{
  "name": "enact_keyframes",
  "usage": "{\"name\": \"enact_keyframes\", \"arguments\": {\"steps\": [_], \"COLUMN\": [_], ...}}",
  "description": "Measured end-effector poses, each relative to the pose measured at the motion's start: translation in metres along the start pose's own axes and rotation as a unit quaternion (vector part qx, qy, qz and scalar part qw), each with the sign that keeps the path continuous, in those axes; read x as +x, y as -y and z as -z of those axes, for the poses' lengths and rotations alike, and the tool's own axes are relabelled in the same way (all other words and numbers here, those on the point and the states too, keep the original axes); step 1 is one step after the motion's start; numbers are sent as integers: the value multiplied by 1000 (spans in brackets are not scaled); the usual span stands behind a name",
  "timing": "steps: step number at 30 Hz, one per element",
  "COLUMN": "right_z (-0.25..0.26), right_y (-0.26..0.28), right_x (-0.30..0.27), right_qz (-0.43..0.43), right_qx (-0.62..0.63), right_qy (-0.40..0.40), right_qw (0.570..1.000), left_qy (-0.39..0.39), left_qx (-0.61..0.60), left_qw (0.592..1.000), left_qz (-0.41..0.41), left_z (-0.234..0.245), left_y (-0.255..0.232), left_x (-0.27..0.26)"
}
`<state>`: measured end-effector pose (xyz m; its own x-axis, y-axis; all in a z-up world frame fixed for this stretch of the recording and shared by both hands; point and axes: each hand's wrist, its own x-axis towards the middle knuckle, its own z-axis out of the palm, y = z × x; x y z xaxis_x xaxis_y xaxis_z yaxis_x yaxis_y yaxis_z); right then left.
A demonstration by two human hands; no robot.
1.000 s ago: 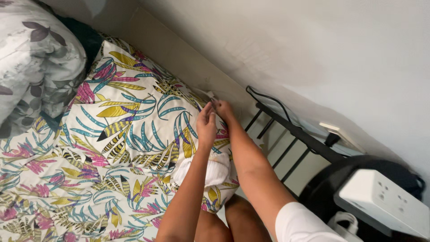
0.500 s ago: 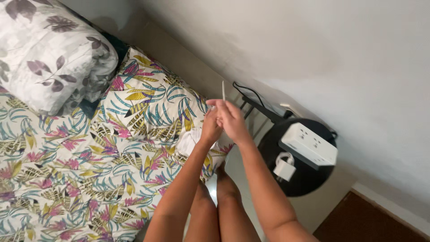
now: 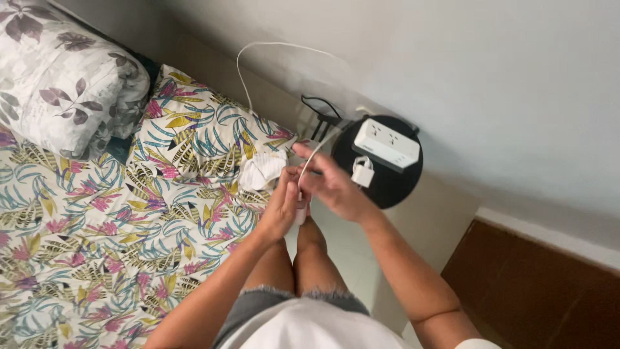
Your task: The person coils a red cable and places it on a printer. They then pick up a power strip, walk to a small table, plug it into a wall socket, and place it on the table. Finally, they coil two white charging cables and place them on the table.
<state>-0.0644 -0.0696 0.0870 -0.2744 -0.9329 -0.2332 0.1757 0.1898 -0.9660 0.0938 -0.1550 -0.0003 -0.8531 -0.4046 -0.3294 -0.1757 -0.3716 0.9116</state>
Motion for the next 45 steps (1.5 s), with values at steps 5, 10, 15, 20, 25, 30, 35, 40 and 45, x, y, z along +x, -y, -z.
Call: {"name": "enact_keyframes", "arguments": {"steps": [5,10,15,20,25,30,35,40,45], "right_z": [-54,-54,-32,3,28,46,29,26,44], "right_y": [-21,-10,-19,0,31,33,16,48,58], "right_x": [-50,-95,-131,-208,-242,-268,-285,-289,-278], "right_qz": [-9,32,-38,-94,161,149,-103,71,-22], "right_qx": [80,15,168,237,578,263,205,443,275], "right_qy": [-66,-100,-153,-30,-141,-285,-14,-92,-329], "right_qw": [995,994,973,966,788,910,973,889,903], "left_qy": [-72,-25,-33,231,245,260,205,188,221], "left_qx": [89,88,204,282,302,384,353,359,382], "left_qw": [987,987,955,881,914,846,845,878,865], "left_qz": [-110,-135,-210,-302,-116,-263,-344,-254,-239], "left_z": [-57,-78,-90,-85,-130,-165,-169,-190,-197], "left_y": [-6,-4,-51,-101,-102,-116,-140,-104,-89], "left_x": [-58,-87,-87,-59,-89,-114,-78,-69,-103]}}
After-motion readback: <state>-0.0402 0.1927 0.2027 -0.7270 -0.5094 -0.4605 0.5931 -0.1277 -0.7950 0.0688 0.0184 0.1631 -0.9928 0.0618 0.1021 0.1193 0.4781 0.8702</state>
